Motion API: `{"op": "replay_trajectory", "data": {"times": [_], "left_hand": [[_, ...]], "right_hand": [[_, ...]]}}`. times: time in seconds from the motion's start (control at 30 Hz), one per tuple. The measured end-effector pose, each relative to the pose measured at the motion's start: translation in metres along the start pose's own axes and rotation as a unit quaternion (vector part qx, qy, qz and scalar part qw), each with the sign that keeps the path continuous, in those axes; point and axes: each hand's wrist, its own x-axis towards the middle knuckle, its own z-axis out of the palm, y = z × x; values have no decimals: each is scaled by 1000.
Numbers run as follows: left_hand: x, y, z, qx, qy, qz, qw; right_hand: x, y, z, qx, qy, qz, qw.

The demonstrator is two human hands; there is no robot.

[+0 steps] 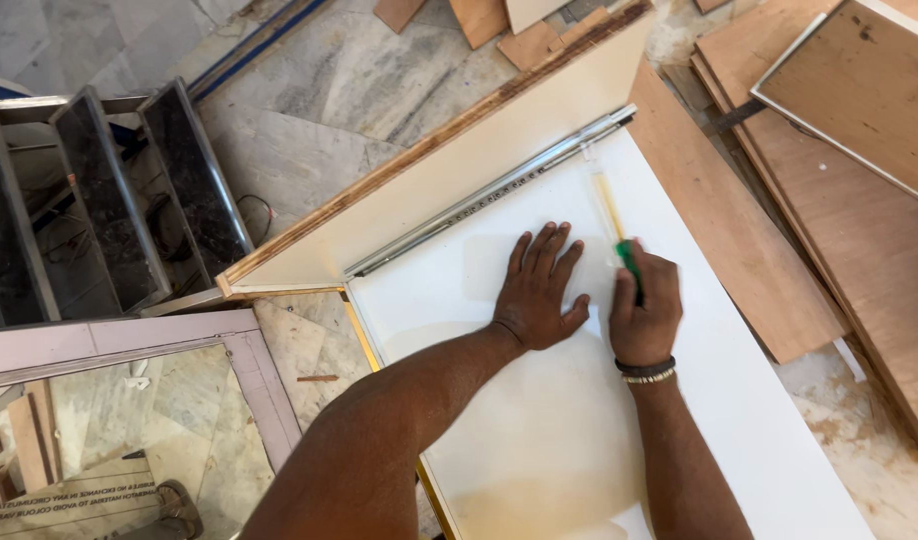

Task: The person uses a screwdriver to tighten screws on a metal drawer slide attached to a white cabinet panel. They adjust the slide's position and secure it to the panel.

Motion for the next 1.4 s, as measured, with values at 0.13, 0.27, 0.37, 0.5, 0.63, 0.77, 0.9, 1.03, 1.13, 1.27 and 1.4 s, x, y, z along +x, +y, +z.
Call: {"op": "replay_trajectory", "data": {"times": [0.13,0.27,0.37,0.5,0.63,0.77,0.9,1.03,1.13,1.27,1.4], "left_hand": [[-3,2,2,-19,10,-2,1000],[0,0,0,-21,11,0,1000],[-1,0,1,-13,6,-7,1000],[-1,0,0,-13,-4,-7,1000],[-1,1,-2,-14,-10,-15,1000],[-1,1,-2,-10,-9,-14,1000],[0,2,-2,-13,-10,-15,1000],[0,2,-2,-11,-7,-13,1000],[-1,3,-2,-12,2,-12,1000],[0,0,-1,-9,7,-2,1000],[-2,1,2,-4,4,-8,1000]], "right_hand": [[-4,2,-1,18,-41,-8,999],[-1,2,0,47,-1,13,999],[-3,4,1,13,-30,1,999],[-4,4,1,23,-22,-5,999],[-2,5,2,-5,-52,5,999],[-3,5,2,22,-26,20,999],[-4,4,-1,16,-22,-12,1000],[-3,6,1,25,-29,19,999],[-3,9,1,12,-56,11,998],[-3,14,0,1,-7,3,1000],[-2,18,-2,24,24,48,998]]}}
